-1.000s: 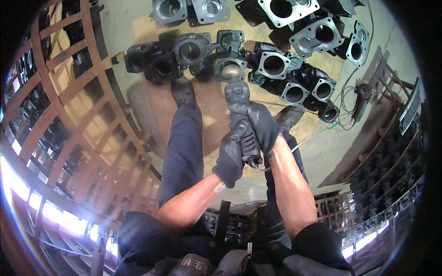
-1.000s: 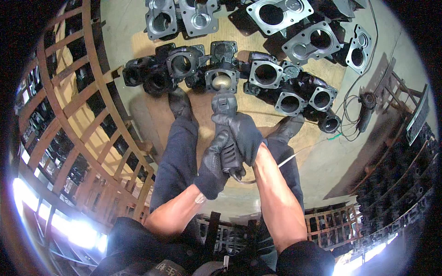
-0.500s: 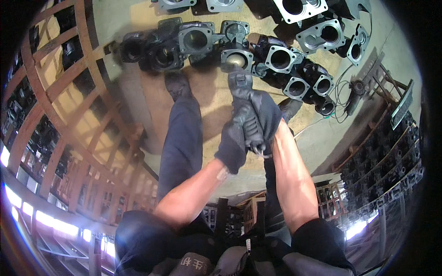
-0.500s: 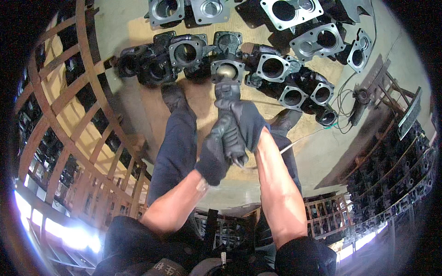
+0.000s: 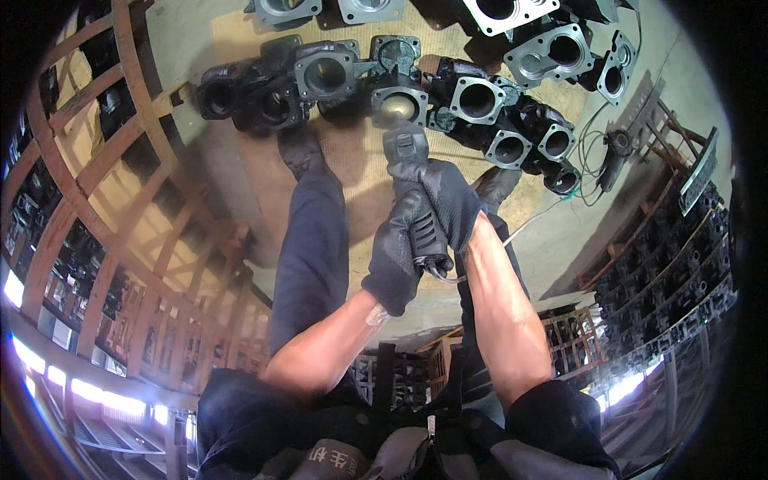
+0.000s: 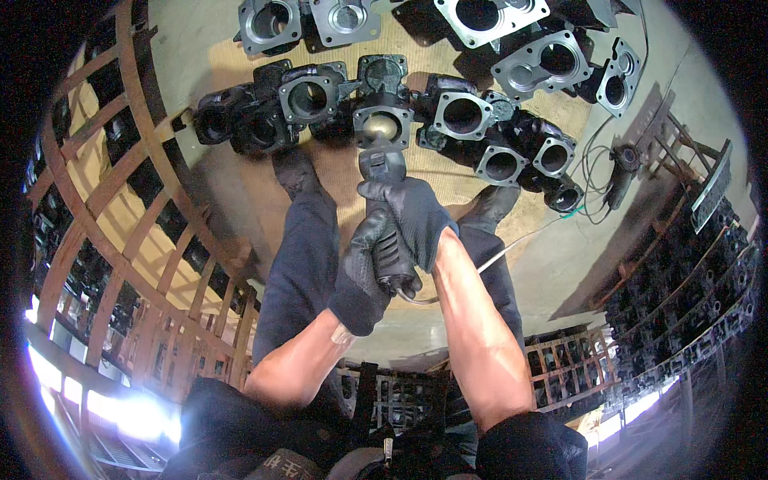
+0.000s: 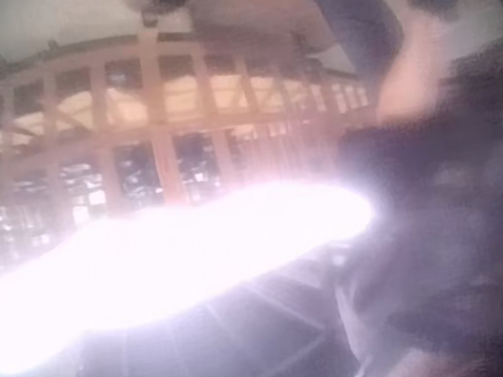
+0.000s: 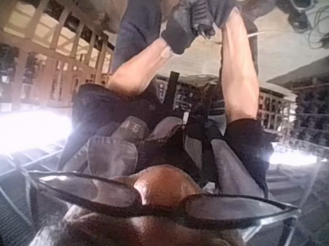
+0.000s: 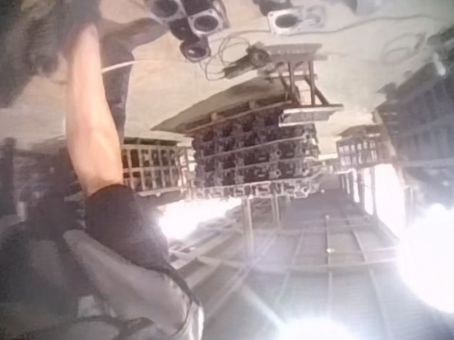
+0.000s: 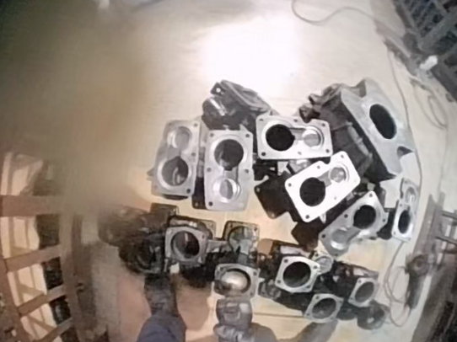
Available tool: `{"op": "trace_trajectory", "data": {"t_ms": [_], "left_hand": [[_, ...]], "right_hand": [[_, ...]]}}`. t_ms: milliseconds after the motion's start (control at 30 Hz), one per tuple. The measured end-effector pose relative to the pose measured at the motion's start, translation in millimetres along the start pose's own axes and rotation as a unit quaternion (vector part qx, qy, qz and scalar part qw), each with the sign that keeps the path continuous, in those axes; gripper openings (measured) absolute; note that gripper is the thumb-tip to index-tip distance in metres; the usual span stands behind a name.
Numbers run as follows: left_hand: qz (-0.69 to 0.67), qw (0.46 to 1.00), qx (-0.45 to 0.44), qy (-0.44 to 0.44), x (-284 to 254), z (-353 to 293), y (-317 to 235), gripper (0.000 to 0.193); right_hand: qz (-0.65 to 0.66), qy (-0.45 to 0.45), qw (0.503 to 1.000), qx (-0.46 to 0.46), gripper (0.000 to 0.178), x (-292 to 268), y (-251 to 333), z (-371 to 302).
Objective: The person uses a handheld angle grinder to smooth the inner surfaces of several metal engine parts laid out on a wooden board. They repeatedly pick up parts, grind them, and place them back down, working through multiple units in a workshop setting.
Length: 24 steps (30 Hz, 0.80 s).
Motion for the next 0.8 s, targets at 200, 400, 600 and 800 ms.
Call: {"op": "trace_trajectory", "data": {"t_ms": [200,400,600,800], "left_hand": [[-0.021,0.999,0.0,0.038,-3,27,-9,0.03],[-0.069,0.996,-0.002,0.058,3,6,-4,0.029],[-0.066,0.996,-0.005,0.052,21,22,-12,0.032],[-0.067,0.995,-0.017,0.077,1,17,-6,0.035]], "right_hand": [[-0.04,-0.009,0.996,0.076,0.027,-3,19,11],[-0.083,-0.006,0.997,0.004,0.032,4,23,-3],[-0.031,-0.038,0.992,0.114,0.028,-1,30,6],[0.032,-0.025,0.993,0.11,0.026,6,27,-4]]}}
Point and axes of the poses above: each hand's wrist, its own z-axis towards the middle knuckle, its own x-axis out of the palm, y = z × x, the point moved 4 cm from there along z, towards the middle knuckle, and after that the axes turned 7 degrees about -z, right-handed, at the moved point
